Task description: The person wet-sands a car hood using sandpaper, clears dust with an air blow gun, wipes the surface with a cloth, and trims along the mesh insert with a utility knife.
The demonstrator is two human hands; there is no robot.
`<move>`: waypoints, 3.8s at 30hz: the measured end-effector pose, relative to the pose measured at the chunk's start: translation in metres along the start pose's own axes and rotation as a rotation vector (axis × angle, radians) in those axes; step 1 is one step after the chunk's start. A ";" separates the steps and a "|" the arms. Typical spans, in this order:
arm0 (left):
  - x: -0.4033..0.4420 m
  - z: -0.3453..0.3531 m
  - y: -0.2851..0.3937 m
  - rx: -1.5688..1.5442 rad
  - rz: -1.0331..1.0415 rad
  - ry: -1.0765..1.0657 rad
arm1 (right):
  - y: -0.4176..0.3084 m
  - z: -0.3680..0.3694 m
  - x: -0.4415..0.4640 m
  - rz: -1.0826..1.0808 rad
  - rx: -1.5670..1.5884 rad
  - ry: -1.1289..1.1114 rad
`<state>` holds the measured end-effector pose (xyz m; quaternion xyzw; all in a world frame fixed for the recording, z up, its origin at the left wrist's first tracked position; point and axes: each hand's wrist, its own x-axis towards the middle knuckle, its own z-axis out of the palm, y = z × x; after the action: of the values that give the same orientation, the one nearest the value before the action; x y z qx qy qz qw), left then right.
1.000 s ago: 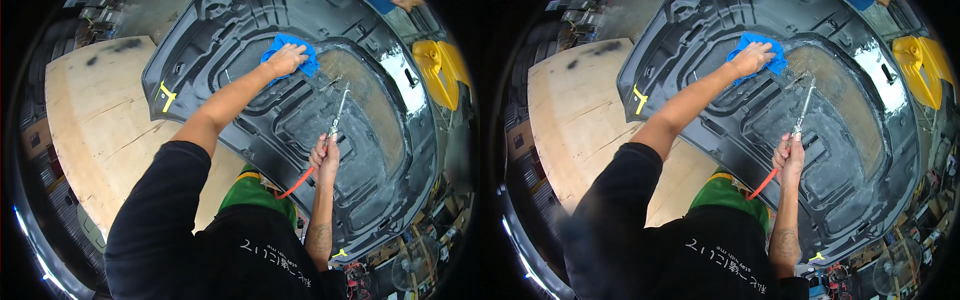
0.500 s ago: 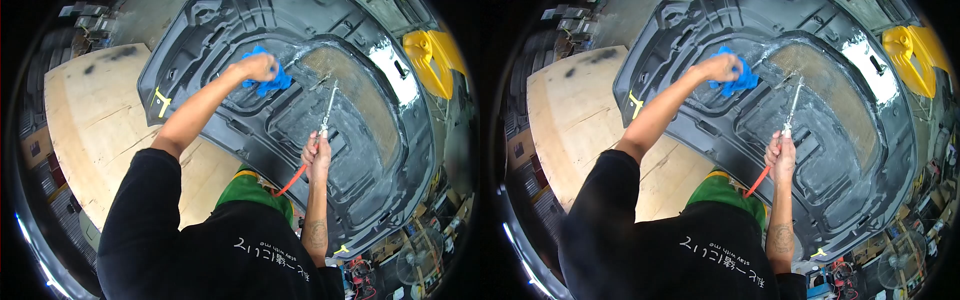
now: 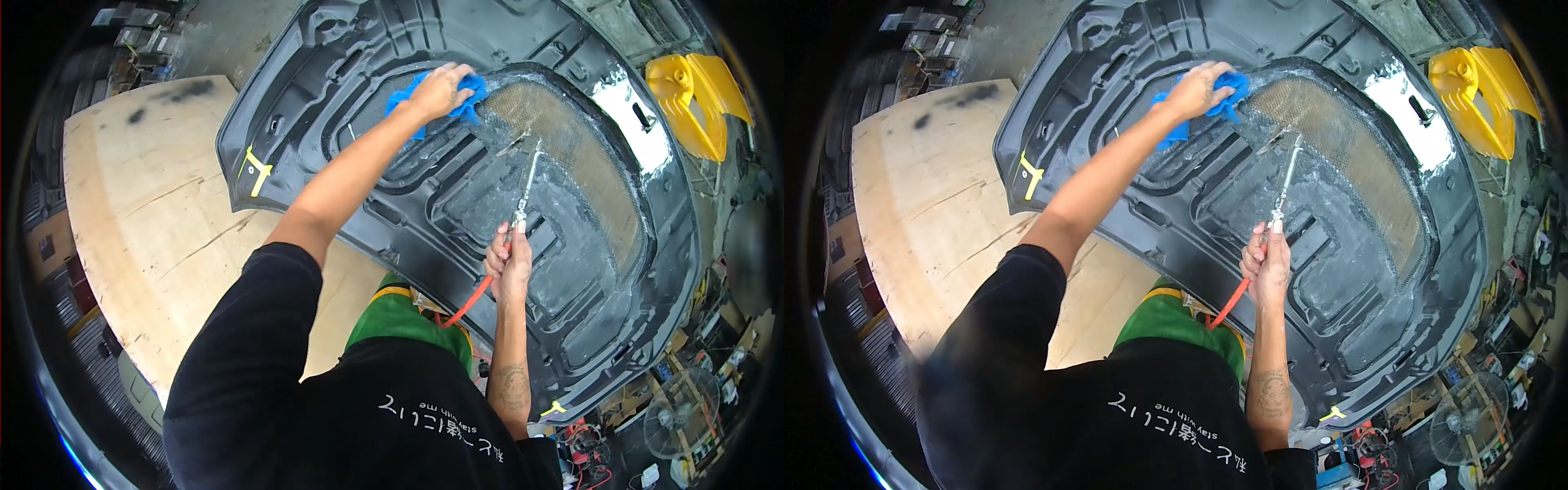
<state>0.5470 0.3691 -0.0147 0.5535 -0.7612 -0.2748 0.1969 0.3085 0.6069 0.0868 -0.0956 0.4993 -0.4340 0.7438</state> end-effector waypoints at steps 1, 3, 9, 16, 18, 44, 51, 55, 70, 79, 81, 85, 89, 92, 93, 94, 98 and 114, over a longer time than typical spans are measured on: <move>0.005 0.012 0.000 0.008 0.056 0.058 | 0.001 0.000 0.001 0.009 0.005 -0.005; 0.003 0.031 -0.005 0.144 0.133 0.042 | 0.000 -0.001 0.001 0.013 0.007 -0.022; -0.005 0.045 -0.004 0.190 0.138 -0.140 | 0.000 -0.002 -0.002 0.029 0.062 -0.019; -0.030 0.044 -0.016 0.270 0.178 -0.207 | -0.007 -0.010 -0.009 0.017 0.102 -0.005; -0.028 0.039 -0.004 0.300 0.173 -0.240 | -0.006 -0.018 -0.009 0.016 0.127 -0.035; 0.005 0.013 0.013 0.171 0.086 -0.126 | 0.004 -0.019 -0.010 0.038 0.040 0.049; 0.002 0.014 -0.015 0.329 0.145 -0.427 | 0.000 -0.014 -0.008 0.043 0.076 -0.004; 0.028 -0.014 0.020 0.212 0.151 -0.359 | 0.003 -0.017 -0.015 0.035 0.059 0.004; 0.022 0.063 -0.010 0.422 0.386 0.056 | 0.027 -0.038 -0.029 0.004 0.178 -0.014; -0.024 0.001 0.023 0.126 0.127 -0.084 | 0.022 -0.068 -0.062 0.001 0.191 -0.096; -0.027 -0.019 0.087 0.091 0.089 -0.031 | 0.020 -0.089 -0.081 -0.013 0.175 -0.119; -0.040 -0.022 0.122 0.118 0.024 0.174 | 0.014 -0.152 -0.126 -0.035 0.171 -0.168; -0.049 -0.023 -0.011 0.259 -0.024 0.473 | 0.009 -0.215 -0.172 0.003 0.184 -0.177; -0.079 -0.037 -0.099 0.453 -0.431 0.461 | 0.014 -0.251 -0.194 -0.030 0.213 -0.244; -0.093 -0.028 -0.052 0.290 -0.379 0.544 | 0.016 -0.260 -0.200 0.026 0.234 -0.208; -0.098 -0.021 0.001 0.364 -0.222 0.658 | 0.020 -0.269 -0.202 -0.005 0.230 -0.246; -0.084 -0.014 -0.003 0.234 -0.404 0.566 | 0.005 -0.279 -0.214 0.076 0.184 -0.185; -0.003 0.058 0.005 0.279 -0.066 0.226 | 0.012 -0.159 -0.160 0.115 0.025 -0.043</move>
<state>0.5091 0.3850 -0.0561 0.6273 -0.7465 -0.1089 0.1934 0.1643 0.7787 0.1084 -0.0669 0.4823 -0.3948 0.7792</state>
